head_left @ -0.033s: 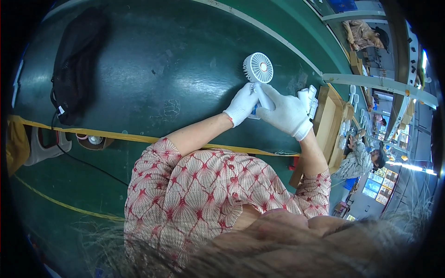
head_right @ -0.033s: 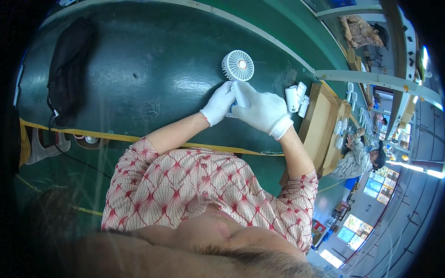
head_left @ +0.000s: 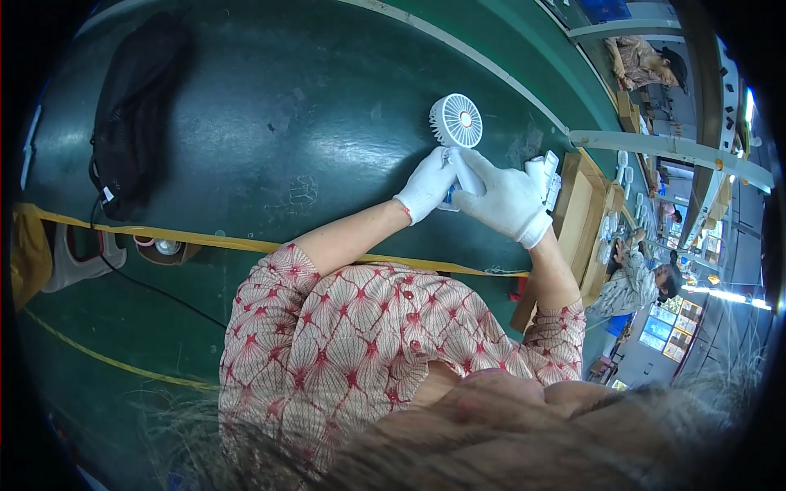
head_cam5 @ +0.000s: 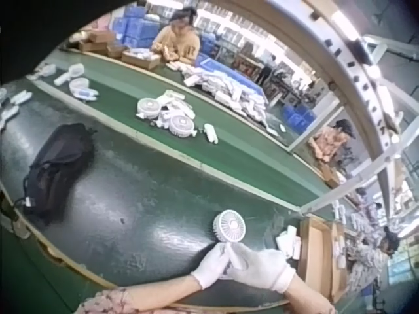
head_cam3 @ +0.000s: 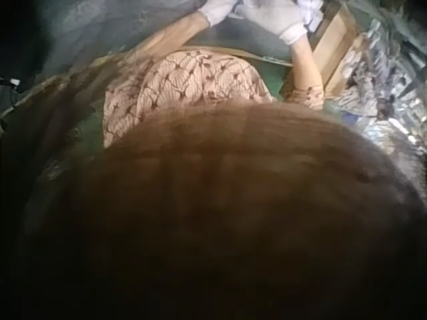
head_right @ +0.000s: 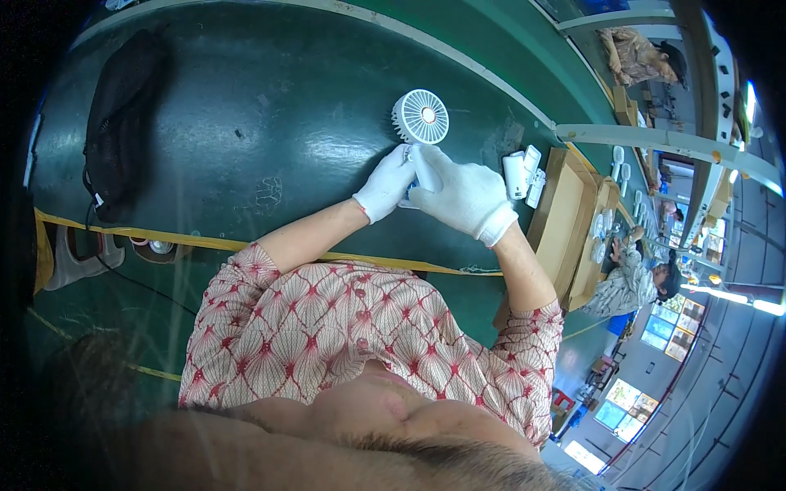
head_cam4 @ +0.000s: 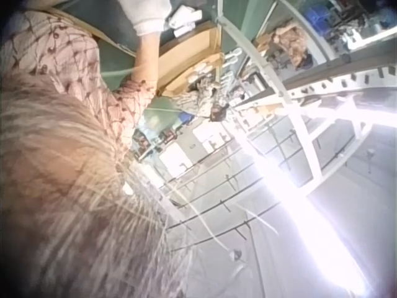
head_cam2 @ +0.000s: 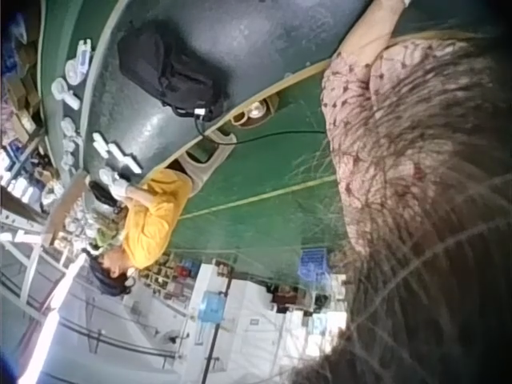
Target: The person assembles handheld portable fans by hand on a production line, fitting fan blades into plastic casings.
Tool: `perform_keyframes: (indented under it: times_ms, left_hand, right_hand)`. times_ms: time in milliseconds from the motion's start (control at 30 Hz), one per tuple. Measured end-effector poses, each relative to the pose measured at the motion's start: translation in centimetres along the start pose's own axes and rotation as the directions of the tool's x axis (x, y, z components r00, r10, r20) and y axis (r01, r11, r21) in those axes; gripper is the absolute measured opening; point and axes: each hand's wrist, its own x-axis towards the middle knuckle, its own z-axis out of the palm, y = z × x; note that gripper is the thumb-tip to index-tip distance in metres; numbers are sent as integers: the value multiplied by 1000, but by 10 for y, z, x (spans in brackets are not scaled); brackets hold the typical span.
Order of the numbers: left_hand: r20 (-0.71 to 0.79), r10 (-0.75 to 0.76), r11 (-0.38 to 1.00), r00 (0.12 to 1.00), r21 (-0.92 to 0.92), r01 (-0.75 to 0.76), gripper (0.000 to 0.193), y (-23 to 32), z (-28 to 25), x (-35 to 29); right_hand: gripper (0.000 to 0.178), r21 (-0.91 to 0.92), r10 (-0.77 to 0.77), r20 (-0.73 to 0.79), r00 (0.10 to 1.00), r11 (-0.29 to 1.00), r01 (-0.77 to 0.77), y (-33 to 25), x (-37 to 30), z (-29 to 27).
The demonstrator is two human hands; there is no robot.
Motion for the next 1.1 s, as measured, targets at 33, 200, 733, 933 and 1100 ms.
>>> perform_keyframes:
  times_ms: [33,200,733,933,1100]
  left_hand:
    - [36,16,1000,999,14,-16,31,2,0,-1]
    - [254,-45,926,966,-352,136,40,34,7,-19]
    - [310,-84,844,947,-483,233,35,24,9,-25]
    - [137,-103,913,985,-379,148,31,25,9,-25]
    - [111,-18,856,994,-512,73,29,28,11,-15]
  right_hand:
    - [71,-3,1,1,1000,1000,-1,1,-1,-1]
    - [75,21,-2,33,999,1000,1,9,-3,-2]
    - [83,-132,-166,-126,978,980,150,21,-14,59]
    - [94,-56,-158,-183,970,987,150,19,-9,65]
    - [96,163,-47,-241,969,983,88,24,-9,74]
